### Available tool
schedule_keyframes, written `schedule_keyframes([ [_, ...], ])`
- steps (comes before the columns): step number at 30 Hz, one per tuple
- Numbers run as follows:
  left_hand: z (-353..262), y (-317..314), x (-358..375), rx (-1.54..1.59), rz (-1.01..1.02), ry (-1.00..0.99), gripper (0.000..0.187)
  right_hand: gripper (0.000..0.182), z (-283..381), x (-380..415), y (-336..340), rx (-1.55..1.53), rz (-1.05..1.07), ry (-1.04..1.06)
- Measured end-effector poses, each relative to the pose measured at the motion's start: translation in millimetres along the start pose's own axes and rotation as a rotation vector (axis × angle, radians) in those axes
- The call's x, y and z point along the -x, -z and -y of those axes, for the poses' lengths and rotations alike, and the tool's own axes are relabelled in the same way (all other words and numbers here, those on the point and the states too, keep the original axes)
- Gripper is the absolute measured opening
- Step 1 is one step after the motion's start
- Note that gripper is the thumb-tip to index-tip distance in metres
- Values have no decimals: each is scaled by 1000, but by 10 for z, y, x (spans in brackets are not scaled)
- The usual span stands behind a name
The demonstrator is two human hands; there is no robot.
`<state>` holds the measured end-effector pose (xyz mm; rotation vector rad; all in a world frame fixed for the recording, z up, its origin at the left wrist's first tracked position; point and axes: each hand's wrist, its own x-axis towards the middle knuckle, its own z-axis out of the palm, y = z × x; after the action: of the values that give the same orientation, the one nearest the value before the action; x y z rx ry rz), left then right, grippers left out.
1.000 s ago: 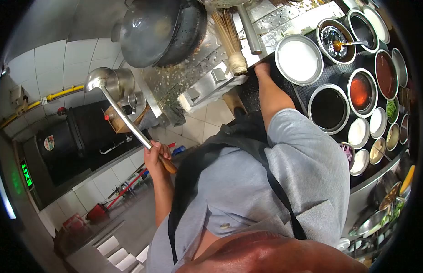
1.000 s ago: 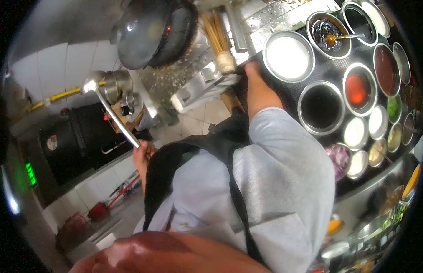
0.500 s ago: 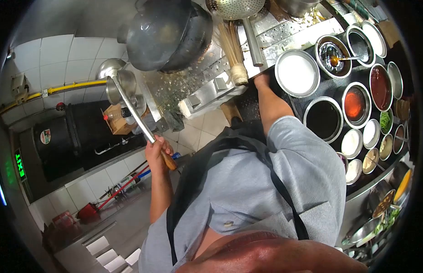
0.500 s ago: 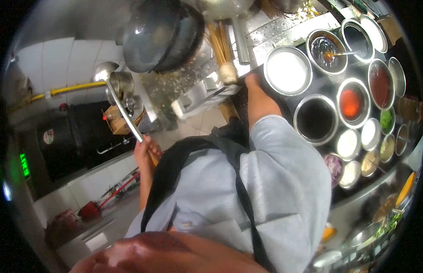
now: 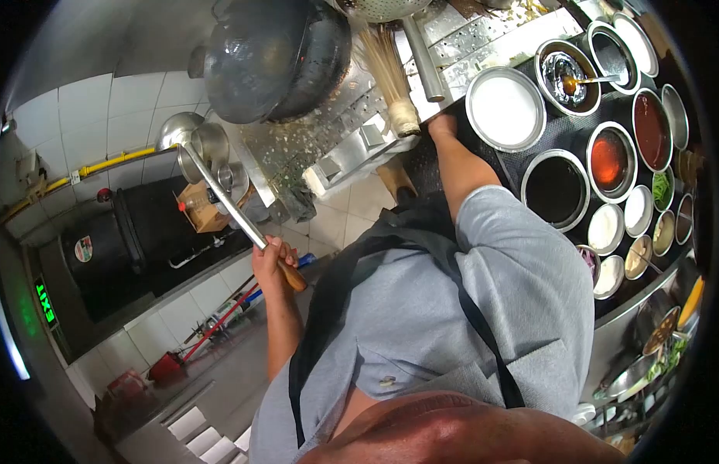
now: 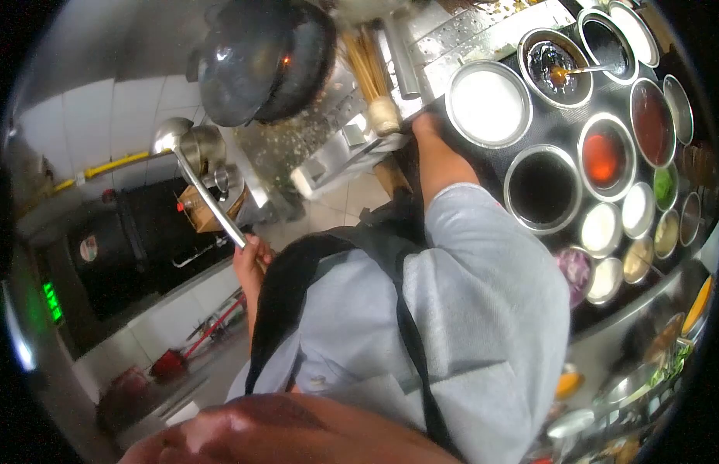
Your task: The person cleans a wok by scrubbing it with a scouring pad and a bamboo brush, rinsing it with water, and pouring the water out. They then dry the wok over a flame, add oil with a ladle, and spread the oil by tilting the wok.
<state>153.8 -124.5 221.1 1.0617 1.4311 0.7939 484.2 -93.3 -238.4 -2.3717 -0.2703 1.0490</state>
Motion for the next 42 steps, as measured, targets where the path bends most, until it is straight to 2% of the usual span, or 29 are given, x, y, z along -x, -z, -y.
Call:
schedule_keyframes([
  [2, -6, -31, -3, -25, -29, 18, 18, 47, -54, -47, -39, 9, -22, -24],
  [5, -26, -60, -9, -48, -14, 22, 18, 48, 71, 111, 135, -155, -6, -151],
  [7, -11, -33, -29, -31, 2, 24, 18, 45, 133, 224, 260, -71, -17, -41],
  [11, -63, -105, 6, -42, -23, 7, 17, 42, -61, 239, 166, 134, 37, 30],
  [13, -75, -126, -5, -37, -29, 13, 17, 38, -149, 385, 126, 379, 231, 57],
  [15, -50, -96, -46, -18, -44, 15, 17, 35, -70, 567, 165, 635, 890, 331],
  [17, 30, -26, -147, 37, 0, 12, 18, 34, 541, 1308, 741, 680, 1094, 210],
  [19, 21, -102, -210, 28, -47, 5, 19, 35, 1013, 1806, 931, 847, 1135, 679],
  [20, 38, -127, -274, 21, -47, -12, 20, 38, 1011, 1862, 659, 864, 1049, 1000],
  [21, 58, -149, -340, 15, -51, -27, 20, 43, 1329, 2276, 1051, 713, 1006, 1053],
  [22, 118, -184, -428, 31, -38, -70, 19, 52, 1465, 2530, 1204, 440, 1088, 1149],
  [24, 184, -373, -609, -53, -61, -162, 20, 59, 1722, 3020, 1498, 176, 1139, 1189],
  [25, 161, -507, -653, -157, -99, -201, 24, 59, 1845, 3162, 1540, 219, 1149, 1201],
  [27, 50, -761, -723, -275, 57, -300, 40, 52, 2031, 3386, 1525, 76, 851, 1111],
  [28, 110, -737, -904, -335, 202, -419, 46, 38, 2135, 3324, 1309, -108, 782, 966],
  [29, 189, -691, -1020, -396, 346, -537, 53, 36, 2117, 3171, 1283, -227, 548, 1036],
  [30, 91, -728, -933, -453, 278, -664, 48, 32, 2246, 3105, 1420, -106, 499, 961],
  [31, -10, -653, -875, -423, 264, -668, 48, 32, 2399, 3104, 1584, -87, 511, 895],
  [32, -101, -539, -832, -505, 324, -714, 44, 38, 2392, 2911, 1524, -63, 322, 1046],
  [33, -129, -405, -819, -592, 382, -757, 39, 38, 2441, 2698, 1507, 37, 279, 1012],
  [35, 165, -76, -895, -481, 307, -711, 32, 38, 2853, 2908, 1809, 92, 351, 718],
  [36, 350, 133, -957, -331, 315, -473, 28, 38, 2889, 2602, 1691, 217, 162, 945],
  [37, 553, 345, -1007, -181, 327, -234, 24, 39, 3015, 2455, 1657, 295, 130, 944],
  [39, 1005, 764, -1064, -233, 368, -155, 26, 44, 3277, 2451, 1658, 417, 121, 916],
  [41, 1578, 1175, -1073, -541, 342, 58, 36, 44, 3307, 2375, 1531, 346, 173, 872],
  [42, 1718, 1357, -1005, -672, 353, 25, 38, 45, 3326, 2391, 1496, 307, 198, 848],
])
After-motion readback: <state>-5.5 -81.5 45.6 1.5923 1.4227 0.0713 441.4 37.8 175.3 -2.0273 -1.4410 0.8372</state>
